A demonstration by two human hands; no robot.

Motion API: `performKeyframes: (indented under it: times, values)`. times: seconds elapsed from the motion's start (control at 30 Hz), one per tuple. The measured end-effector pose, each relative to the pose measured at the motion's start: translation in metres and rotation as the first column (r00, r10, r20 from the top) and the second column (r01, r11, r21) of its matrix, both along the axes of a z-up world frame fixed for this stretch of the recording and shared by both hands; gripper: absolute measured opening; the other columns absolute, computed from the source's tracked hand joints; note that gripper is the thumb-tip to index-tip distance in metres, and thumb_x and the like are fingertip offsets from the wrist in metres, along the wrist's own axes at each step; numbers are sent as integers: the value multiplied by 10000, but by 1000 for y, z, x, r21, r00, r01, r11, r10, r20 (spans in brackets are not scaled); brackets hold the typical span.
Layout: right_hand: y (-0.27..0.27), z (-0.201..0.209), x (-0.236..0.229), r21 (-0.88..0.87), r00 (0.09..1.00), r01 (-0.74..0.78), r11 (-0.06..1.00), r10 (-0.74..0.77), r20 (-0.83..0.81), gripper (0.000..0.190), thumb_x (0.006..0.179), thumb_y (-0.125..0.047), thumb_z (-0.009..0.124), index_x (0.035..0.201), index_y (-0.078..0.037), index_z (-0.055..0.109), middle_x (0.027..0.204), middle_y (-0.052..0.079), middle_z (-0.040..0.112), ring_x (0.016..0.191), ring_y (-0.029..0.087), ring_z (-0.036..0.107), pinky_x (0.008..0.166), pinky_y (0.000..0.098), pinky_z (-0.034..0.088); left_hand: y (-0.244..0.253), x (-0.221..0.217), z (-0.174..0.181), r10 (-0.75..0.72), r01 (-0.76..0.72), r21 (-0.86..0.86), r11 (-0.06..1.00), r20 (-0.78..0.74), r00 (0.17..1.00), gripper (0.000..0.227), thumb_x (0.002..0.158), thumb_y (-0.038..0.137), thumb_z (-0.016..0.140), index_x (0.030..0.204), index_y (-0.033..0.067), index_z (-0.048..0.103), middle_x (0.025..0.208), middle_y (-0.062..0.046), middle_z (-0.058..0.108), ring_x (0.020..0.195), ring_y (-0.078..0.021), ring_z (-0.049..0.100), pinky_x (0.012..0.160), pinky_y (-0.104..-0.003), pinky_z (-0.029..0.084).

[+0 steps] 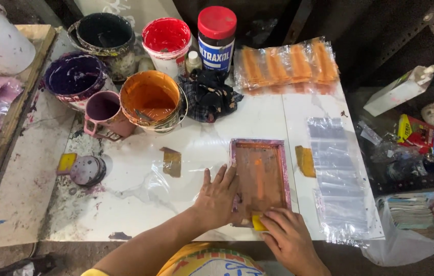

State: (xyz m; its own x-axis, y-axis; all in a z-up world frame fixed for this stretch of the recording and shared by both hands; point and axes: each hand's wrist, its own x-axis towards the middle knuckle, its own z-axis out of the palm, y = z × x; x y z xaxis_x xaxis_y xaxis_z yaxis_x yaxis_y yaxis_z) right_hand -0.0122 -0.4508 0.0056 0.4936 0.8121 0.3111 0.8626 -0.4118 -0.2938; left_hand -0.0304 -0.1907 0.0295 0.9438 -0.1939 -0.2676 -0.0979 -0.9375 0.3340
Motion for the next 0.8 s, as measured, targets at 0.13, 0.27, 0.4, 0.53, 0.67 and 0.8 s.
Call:
performKeyframes:
  times: [0.13, 0.27, 0.4, 0.53, 0.67, 0.8]
  values:
    - [2, 2, 2, -9, 1000, -15, 1000, 15, 1, 298, 954, -261, 647, 1198, -98, 700, 1194, 53, 688, 1111, 295, 595, 817, 443, 488, 0, 8, 18, 9, -3, 36, 999, -163, 987, 1139, 822, 766, 628, 1601, 86, 152, 1676, -174, 55, 1514, -425, 96, 1167, -714, 94]
    - [6, 7, 5, -7, 997, -71, 997, 71, -14, 268, 957, -231, 646, 1169, -78, 707, 1139, 64, 683, 1055, 280, 595, 797, 430, 486, 1, 9, 8, 25, -22, 31, 999, -109, 994, 1053, 819, 675, 694, 1551, 55, 260, 1675, -173, 75, 1539, -426, 6, 1166, -724, 81]
    - [9, 12, 7, -20, 994, -101, 995, 100, -43, 225, 957, -207, 652, 1131, -78, 711, 1092, 81, 665, 991, 282, 581, 771, 426, 488, 0, 10, 32, 36, -21, 71, 997, -227, 973, 1072, 811, 711, 669, 1570, 93, 231, 1704, -156, -38, 1552, -417, -45, 1187, -708, 52]
    - [10, 11, 9, -38, 995, -91, 995, 89, -51, 196, 930, -176, 685, 1105, -98, 726, 1040, 62, 649, 945, 262, 573, 737, 414, 488, -2, 14, 47, 54, -31, 83, 996, -294, 954, 1004, 819, 630, 719, 1552, 121, 261, 1710, -138, -58, 1560, -397, -56, 1209, -684, 25]
    - [13, 16, 10, 2, 992, -90, 996, 89, -88, 191, 953, -185, 658, 1101, -94, 736, 1004, 33, 673, 885, 237, 577, 756, 392, 487, -3, 17, 50, 84, -40, 140, 989, -327, 941, 1206, 779, 754, 669, 1617, 120, 78, 1712, -101, -25, 1549, -366, 17, 1213, -671, 57]
    - [12, 13, 11, 11, 989, -101, 995, 101, -111, 183, 960, -181, 648, 1085, -84, 741, 997, 41, 675, 856, 243, 590, 754, 404, 496, -2, 17, 68, 112, -91, 78, 993, -339, 934, 809, 994, 478, 472, 1628, 168, 76, 1705, -93, 10, 1531, -374, 74, 1222, -675, 49]
